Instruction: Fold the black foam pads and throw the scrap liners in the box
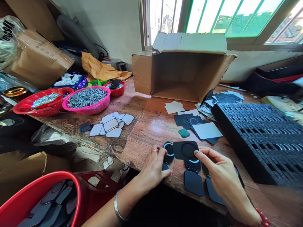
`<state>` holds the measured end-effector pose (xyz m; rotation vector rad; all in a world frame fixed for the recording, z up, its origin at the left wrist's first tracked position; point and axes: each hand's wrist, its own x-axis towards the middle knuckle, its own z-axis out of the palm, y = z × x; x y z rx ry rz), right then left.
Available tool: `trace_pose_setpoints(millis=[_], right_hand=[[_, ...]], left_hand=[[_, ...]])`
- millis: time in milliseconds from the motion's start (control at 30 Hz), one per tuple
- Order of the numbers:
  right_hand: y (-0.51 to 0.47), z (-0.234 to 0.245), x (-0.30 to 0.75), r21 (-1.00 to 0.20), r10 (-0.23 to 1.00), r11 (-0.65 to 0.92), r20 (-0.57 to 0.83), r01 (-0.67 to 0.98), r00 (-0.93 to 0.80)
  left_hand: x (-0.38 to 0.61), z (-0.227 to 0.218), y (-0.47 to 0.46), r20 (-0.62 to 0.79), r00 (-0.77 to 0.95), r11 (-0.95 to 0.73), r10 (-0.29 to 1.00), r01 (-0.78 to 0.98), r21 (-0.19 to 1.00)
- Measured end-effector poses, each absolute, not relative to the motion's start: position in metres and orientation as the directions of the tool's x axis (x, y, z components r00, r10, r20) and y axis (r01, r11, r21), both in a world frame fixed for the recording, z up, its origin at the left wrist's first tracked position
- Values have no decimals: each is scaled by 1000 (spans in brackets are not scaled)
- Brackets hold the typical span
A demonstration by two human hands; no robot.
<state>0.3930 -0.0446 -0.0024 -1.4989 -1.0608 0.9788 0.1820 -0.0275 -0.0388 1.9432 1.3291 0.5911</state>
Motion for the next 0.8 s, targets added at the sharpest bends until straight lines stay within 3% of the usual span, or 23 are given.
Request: trace_pose_setpoints(millis=[133,267,367,467,800], right_hand=[[-36,-12,394,-976,952,-218,-210,11,223],[-32,-15,383,-956,952,-291,-293,-35,86],[-29,-16,376,-933,937,-349,-350,-89,-15],[-26,-17,371,-918,921,-389,-385,-78,-64],[-27,-14,362,-890,891,-451,-444,-68,-94]], left_hand=[[158,-35,-13,-93,248,-61,964,548,834],[141,-26,-8,-346,224,276,911,293,915],[135,-21,-10,-435,305,448,847,30,894],[135,-19,-14,-497,386,577,777,-121,808],[142,-16,-22,-528,427,606,734,-63,793]])
